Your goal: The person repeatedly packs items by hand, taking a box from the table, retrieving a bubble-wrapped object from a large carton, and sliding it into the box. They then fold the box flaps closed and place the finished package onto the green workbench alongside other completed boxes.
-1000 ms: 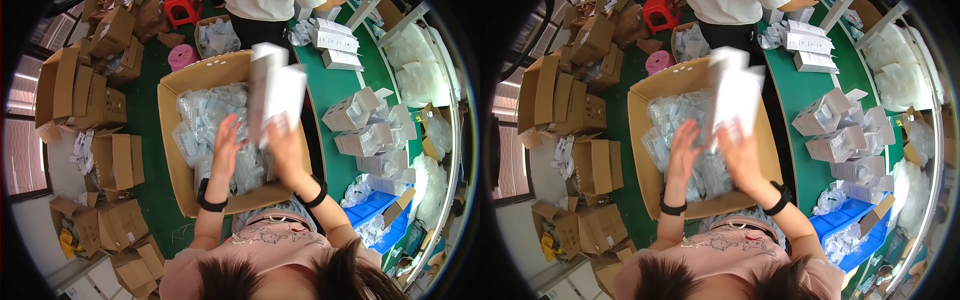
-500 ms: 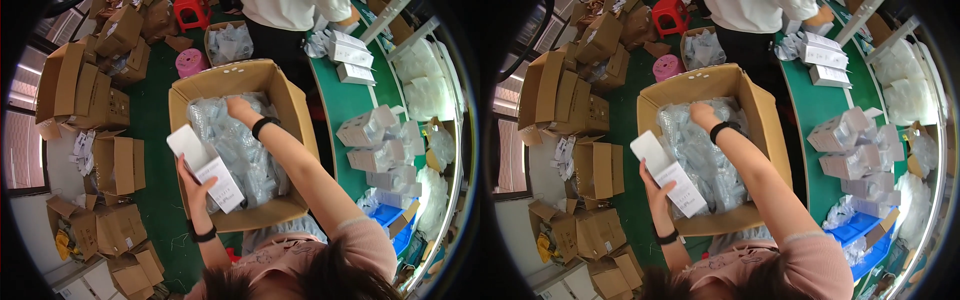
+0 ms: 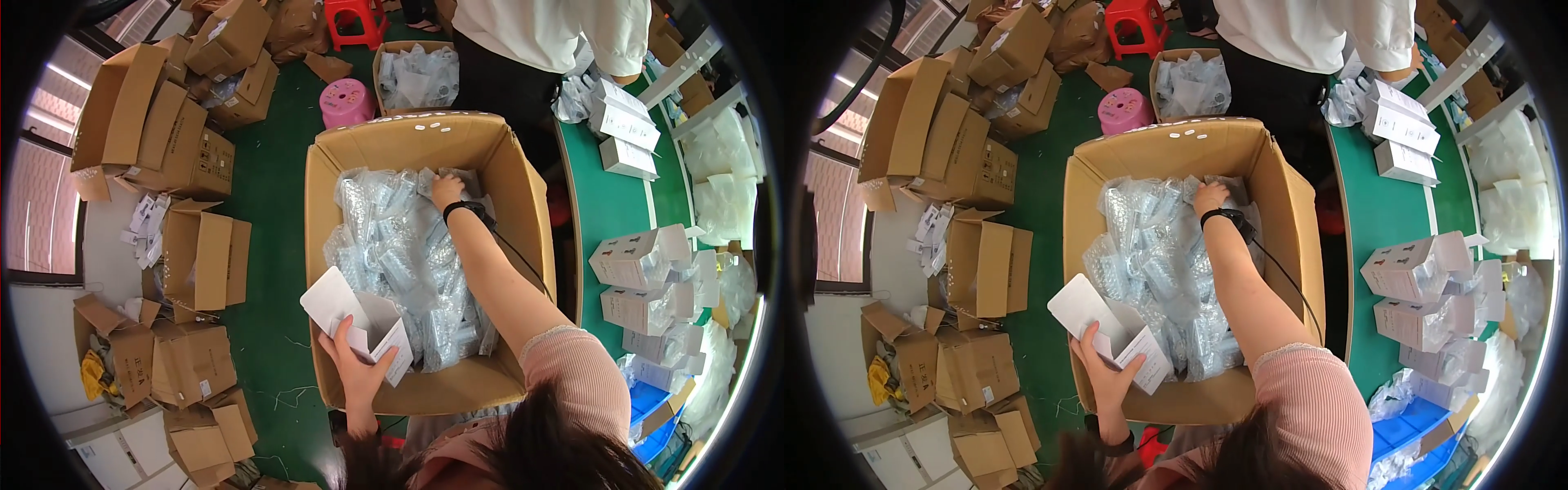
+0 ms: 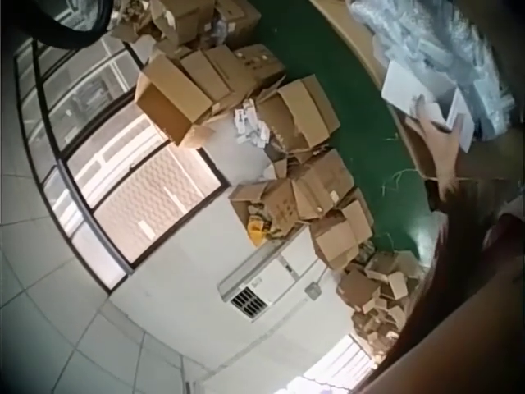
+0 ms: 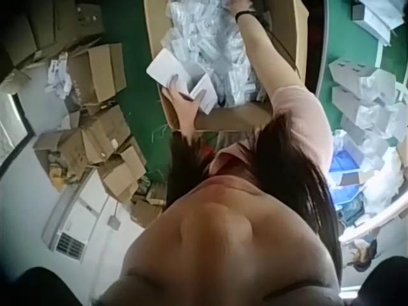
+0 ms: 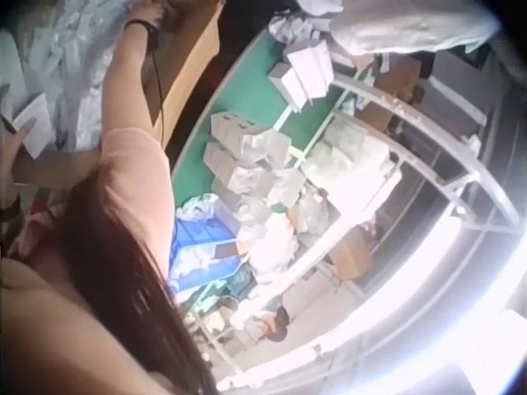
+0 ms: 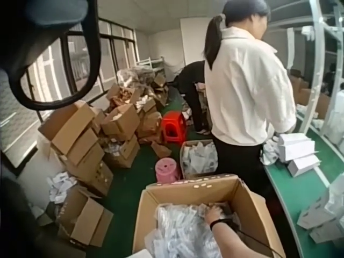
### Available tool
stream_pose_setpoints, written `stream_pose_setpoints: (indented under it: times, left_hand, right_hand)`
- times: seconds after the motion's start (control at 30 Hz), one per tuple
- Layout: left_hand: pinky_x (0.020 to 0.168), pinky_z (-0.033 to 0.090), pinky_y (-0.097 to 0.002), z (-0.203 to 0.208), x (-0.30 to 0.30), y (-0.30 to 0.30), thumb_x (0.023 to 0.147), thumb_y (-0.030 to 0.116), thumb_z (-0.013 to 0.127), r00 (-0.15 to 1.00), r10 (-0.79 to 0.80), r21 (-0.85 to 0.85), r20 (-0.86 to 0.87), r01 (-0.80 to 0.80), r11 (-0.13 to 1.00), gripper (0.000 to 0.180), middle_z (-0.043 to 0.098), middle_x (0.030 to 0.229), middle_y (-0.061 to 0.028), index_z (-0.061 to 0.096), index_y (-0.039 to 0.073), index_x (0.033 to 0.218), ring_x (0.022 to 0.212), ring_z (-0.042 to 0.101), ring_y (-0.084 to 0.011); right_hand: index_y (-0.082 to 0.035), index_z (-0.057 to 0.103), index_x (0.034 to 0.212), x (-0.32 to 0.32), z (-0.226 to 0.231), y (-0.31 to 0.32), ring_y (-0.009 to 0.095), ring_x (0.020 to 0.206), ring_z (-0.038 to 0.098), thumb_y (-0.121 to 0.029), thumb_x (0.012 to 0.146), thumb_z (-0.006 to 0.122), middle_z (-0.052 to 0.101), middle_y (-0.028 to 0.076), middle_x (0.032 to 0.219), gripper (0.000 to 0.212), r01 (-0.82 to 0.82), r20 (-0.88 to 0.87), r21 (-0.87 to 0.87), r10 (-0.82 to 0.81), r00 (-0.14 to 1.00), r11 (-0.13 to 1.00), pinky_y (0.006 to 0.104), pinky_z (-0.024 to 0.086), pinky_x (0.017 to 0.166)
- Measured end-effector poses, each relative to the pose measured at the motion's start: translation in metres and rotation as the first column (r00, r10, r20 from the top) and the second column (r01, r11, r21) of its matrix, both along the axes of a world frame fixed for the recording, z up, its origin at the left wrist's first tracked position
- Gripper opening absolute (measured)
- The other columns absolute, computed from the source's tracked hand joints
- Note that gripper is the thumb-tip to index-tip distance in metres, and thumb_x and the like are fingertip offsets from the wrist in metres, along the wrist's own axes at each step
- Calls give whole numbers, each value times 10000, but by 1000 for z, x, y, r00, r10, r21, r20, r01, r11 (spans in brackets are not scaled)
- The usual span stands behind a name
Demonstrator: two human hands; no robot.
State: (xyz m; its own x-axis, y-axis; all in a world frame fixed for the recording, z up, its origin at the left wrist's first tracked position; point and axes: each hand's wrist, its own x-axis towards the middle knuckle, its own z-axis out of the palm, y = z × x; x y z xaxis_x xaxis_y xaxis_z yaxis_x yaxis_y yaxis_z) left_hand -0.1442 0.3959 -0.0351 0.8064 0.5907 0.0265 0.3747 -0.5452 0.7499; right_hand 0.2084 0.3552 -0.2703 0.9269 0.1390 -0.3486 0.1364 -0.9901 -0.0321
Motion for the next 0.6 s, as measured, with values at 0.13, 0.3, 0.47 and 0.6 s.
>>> stream_pose_setpoints:
  times: [0.13, 0.3, 0.47, 0.6]
  left_hand:
    - [899, 359, -374, -18, -14, -4, 488, 112, 819, 993, 93, -140, 67, -83, 987, 937, 296, 1173, -153, 241, 23, 1220, 1079, 385, -279]
    - [884, 367, -413, -29, -5, -11, 466, 243, 842, 991, 11, -211, 133, 17, 977, 931, 306, 1173, -193, 276, 28, 1173, 1057, 397, -350]
    - [868, 384, -419, 31, 29, -28, 476, 228, 835, 974, -224, 65, 34, 221, 973, 928, 315, 1158, -206, 256, 43, 1176, 1041, 415, -364]
    - [850, 398, -416, 60, 63, -62, 488, 206, 826, 856, -501, 156, 125, 482, 862, 908, 321, 1150, -215, 253, 55, 1176, 1008, 435, -375]
  right_hand:
    - [-100, 536, 1151, -13, 28, -11, 300, 1097, 469, -281, 738, 605, 505, 122, 1195, 456, -107, -289, -178, 52, 956, 978, 437, 371, 855]
    - [-52, 216, 1353, -19, 76, -39, 298, 1145, 434, -289, 563, 717, 459, 159, 1234, 965, 316, -679, 440, 81, 730, 841, 366, 363, 925]
    - [-166, -98, 1380, -55, 250, -89, 272, 1029, 493, -33, 649, 632, 390, 142, 1245, 1042, 589, -544, 781, 234, 805, -208, 344, 454, 782]
    - [-197, -69, 1382, -128, 351, -186, 238, 1011, 483, 39, 663, 618, 373, 158, 1224, 1022, 358, -372, 690, 116, 921, -629, 332, 464, 768]
